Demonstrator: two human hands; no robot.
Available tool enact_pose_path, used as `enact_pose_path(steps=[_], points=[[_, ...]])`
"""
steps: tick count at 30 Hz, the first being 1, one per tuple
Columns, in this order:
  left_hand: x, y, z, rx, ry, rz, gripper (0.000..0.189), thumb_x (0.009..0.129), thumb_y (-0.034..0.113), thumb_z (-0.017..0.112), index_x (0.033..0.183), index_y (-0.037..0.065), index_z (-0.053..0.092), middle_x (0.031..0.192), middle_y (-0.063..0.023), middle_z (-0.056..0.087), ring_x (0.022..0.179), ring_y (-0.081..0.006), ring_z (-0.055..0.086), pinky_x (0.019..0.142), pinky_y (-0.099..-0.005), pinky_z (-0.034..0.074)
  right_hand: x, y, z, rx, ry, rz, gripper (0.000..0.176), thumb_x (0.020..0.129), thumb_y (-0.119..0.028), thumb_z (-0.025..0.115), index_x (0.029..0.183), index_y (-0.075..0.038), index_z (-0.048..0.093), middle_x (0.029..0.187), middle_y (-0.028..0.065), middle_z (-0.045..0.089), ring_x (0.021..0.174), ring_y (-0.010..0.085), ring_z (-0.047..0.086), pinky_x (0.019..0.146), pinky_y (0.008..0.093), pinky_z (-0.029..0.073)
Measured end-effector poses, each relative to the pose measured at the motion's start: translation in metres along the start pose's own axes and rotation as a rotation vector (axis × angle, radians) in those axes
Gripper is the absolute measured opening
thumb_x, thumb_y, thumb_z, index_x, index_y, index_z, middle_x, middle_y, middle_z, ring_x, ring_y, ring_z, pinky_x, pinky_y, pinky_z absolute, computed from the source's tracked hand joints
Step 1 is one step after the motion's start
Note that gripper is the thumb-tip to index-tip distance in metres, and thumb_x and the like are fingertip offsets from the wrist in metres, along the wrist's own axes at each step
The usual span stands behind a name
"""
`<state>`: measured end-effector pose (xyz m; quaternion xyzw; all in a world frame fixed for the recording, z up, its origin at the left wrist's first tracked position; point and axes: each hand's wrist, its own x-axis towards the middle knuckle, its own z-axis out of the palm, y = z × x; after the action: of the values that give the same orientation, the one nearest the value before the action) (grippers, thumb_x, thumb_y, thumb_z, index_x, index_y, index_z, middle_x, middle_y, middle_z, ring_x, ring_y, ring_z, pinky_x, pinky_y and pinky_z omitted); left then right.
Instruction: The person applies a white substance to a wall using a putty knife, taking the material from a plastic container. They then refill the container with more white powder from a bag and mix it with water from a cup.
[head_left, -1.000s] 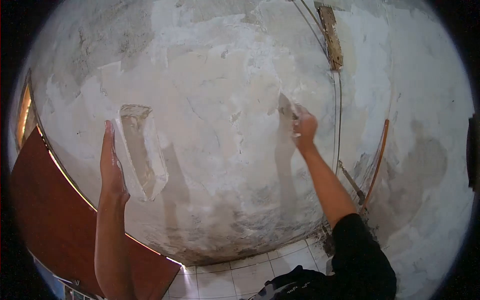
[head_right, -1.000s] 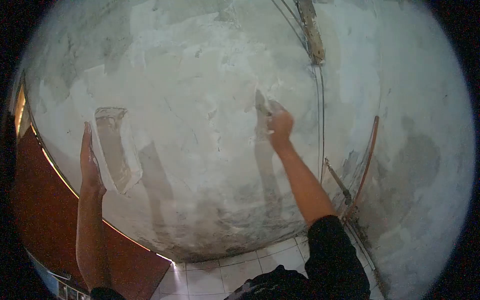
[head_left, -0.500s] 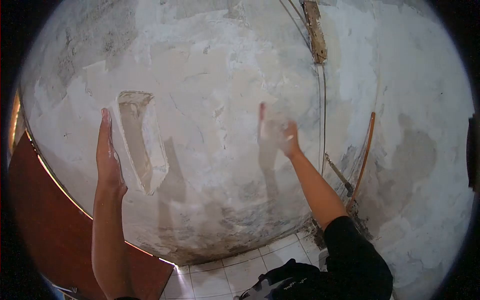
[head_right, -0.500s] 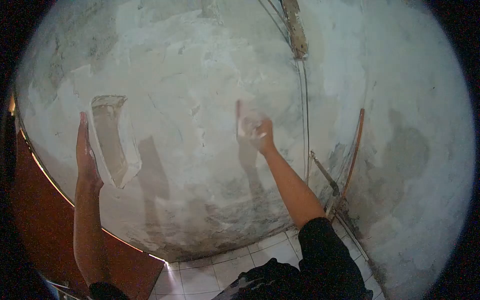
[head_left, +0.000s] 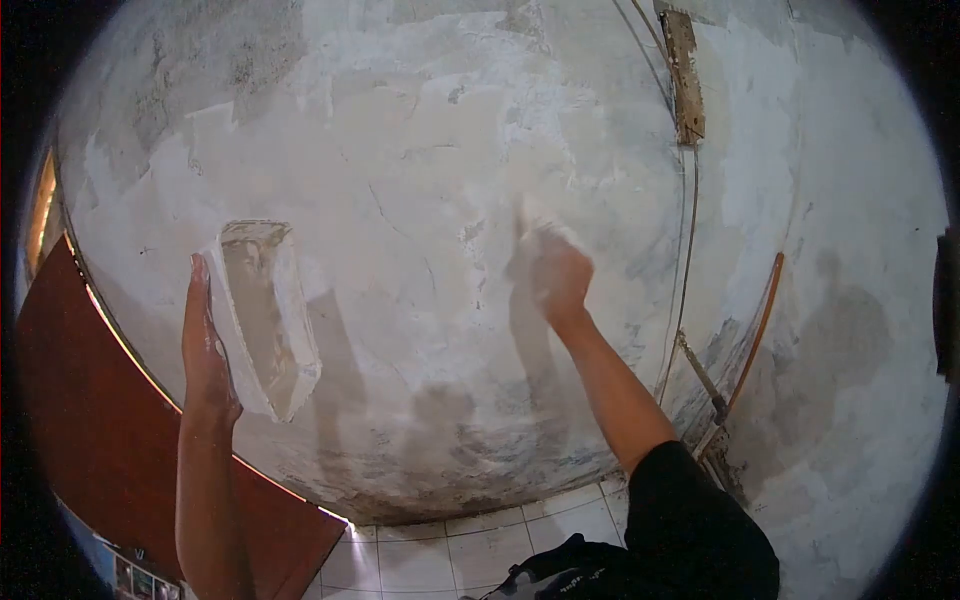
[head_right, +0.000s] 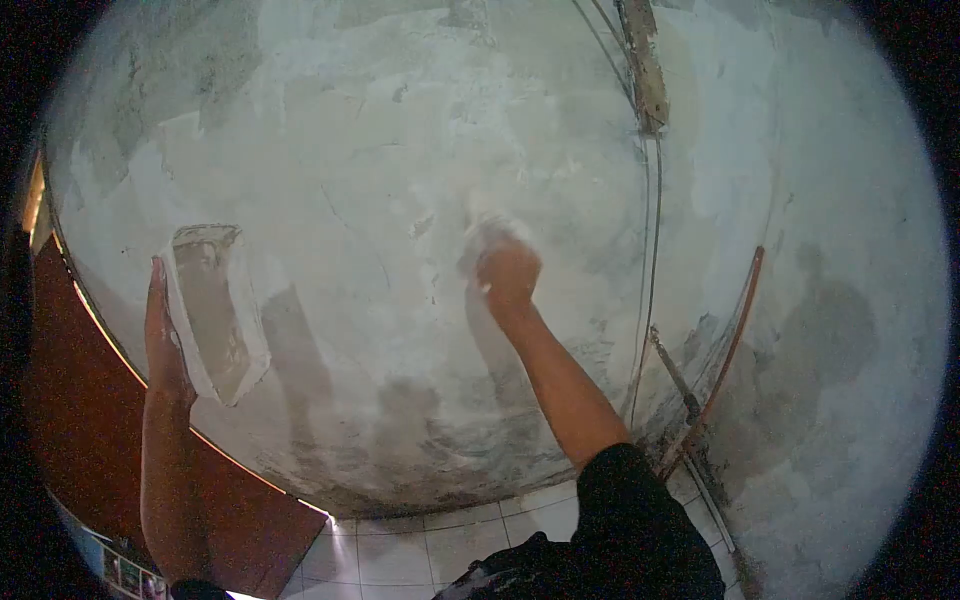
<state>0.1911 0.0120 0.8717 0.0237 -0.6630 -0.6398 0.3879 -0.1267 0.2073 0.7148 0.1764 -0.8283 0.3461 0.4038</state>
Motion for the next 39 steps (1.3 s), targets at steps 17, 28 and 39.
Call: enact_pose_path(steps=[17,28,39], points=[[-0.014,-0.005,-0.012,0.048,0.087,-0.038,0.065,0.096,0.054,0.038,0.138,0.006,0.039,0.130,-0.0109,0.048,0.119,-0.0225,0.047,0.100,-0.0365,0.039,0.030,0.094,-0.041,0.265,0.207,-0.157,0.021,0.072,-0.003,0.055,0.091,-0.006,0.065,0.065,0.0103,0.061,0.064,0.0318,0.063,0.061,0.0403,0.051],[-0.012,-0.004,0.000,0.065,0.084,-0.042,0.063,0.096,0.054,0.039,0.136,0.007,0.041,0.127,-0.0098,0.050,0.115,-0.0217,0.050,0.097,-0.0352,0.041,-0.042,0.027,-0.004,0.028,-0.544,-0.319,0.043,0.068,-0.004,0.056,0.110,-0.007,0.064,0.089,0.0152,0.066,0.080,0.0319,0.063,0.066,0.0419,0.051],[0.004,-0.022,0.000,-0.028,-0.020,-0.106,0.063,0.096,0.053,0.037,0.138,0.004,0.039,0.126,-0.0125,0.051,0.114,-0.0228,0.051,0.096,-0.0355,0.043,0.044,-0.001,-0.011,0.069,0.177,-0.007,0.040,0.072,-0.011,0.061,0.112,-0.009,0.063,0.083,0.0154,0.066,0.077,0.0321,0.064,0.067,0.0418,0.050]])
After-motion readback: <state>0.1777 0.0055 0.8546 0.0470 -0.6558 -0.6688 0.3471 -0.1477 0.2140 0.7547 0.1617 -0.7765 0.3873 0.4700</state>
